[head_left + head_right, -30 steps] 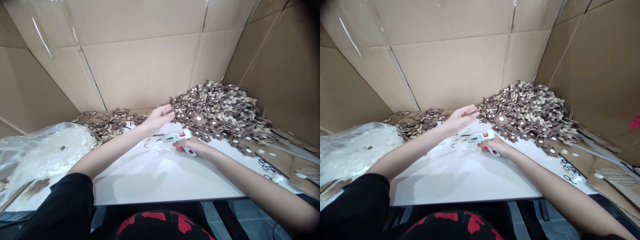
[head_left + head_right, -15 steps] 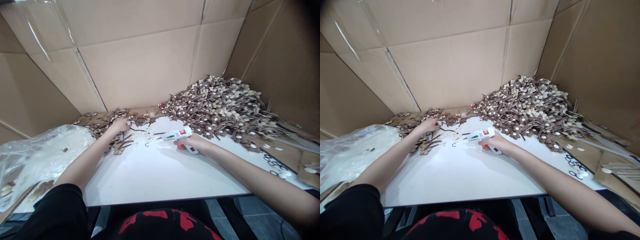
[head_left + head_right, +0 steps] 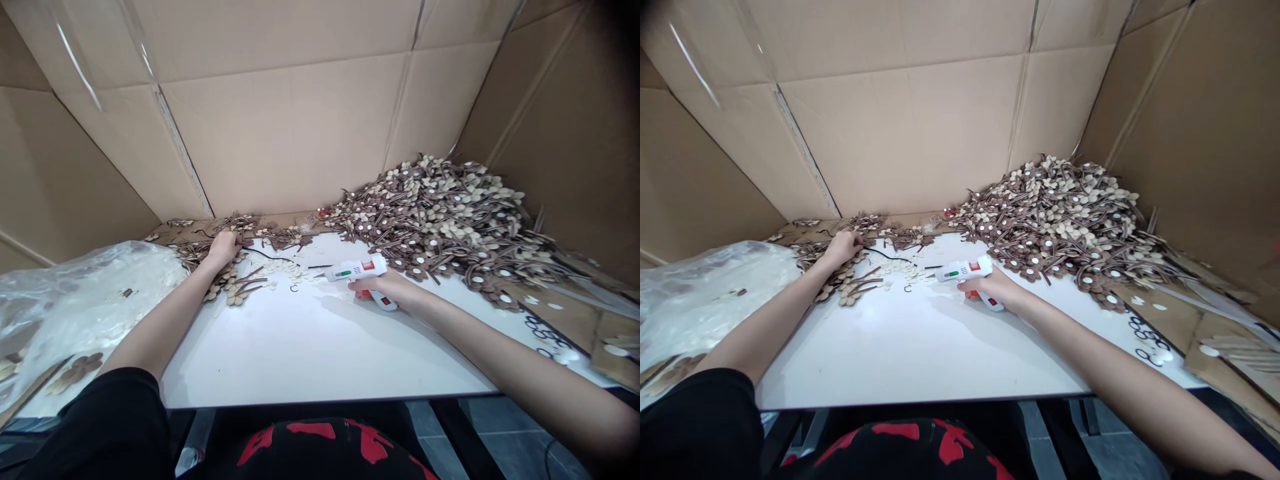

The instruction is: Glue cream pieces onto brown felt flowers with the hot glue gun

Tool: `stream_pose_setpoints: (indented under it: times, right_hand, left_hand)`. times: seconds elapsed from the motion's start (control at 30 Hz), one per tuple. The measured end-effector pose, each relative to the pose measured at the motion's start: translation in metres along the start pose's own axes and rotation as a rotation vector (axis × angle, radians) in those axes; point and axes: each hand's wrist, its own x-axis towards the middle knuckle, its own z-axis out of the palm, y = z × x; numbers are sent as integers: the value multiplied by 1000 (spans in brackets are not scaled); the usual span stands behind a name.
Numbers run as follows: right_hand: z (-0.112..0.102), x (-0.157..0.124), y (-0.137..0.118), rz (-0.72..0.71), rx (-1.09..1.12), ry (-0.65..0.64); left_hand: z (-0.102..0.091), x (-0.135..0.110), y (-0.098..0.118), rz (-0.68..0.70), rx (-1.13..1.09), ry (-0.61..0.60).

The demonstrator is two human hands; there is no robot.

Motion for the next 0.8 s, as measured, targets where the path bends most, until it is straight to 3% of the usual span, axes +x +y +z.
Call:
stream_pose_setpoints:
  times: [0.17,0.4,0.67,0.73,0.8]
  right_hand:
    - [0,0,-1,-12,31,-12]
    - [1,-2,-6,-2,33,8]
    - [-1,-1,-3,-12,20,4]
    - [-2,0,-1,-17,45,11]
    - [-2,1,1,-17,63,22]
  left_hand:
    - [-15,4,-1,43,-82,149]
    - [-33,8,5,88,-122,183]
    - [-57,-2,20,55,-280,381]
    - [-70,-9,33,30,-472,321]
    - [-82,-22,51,65,-759,120]
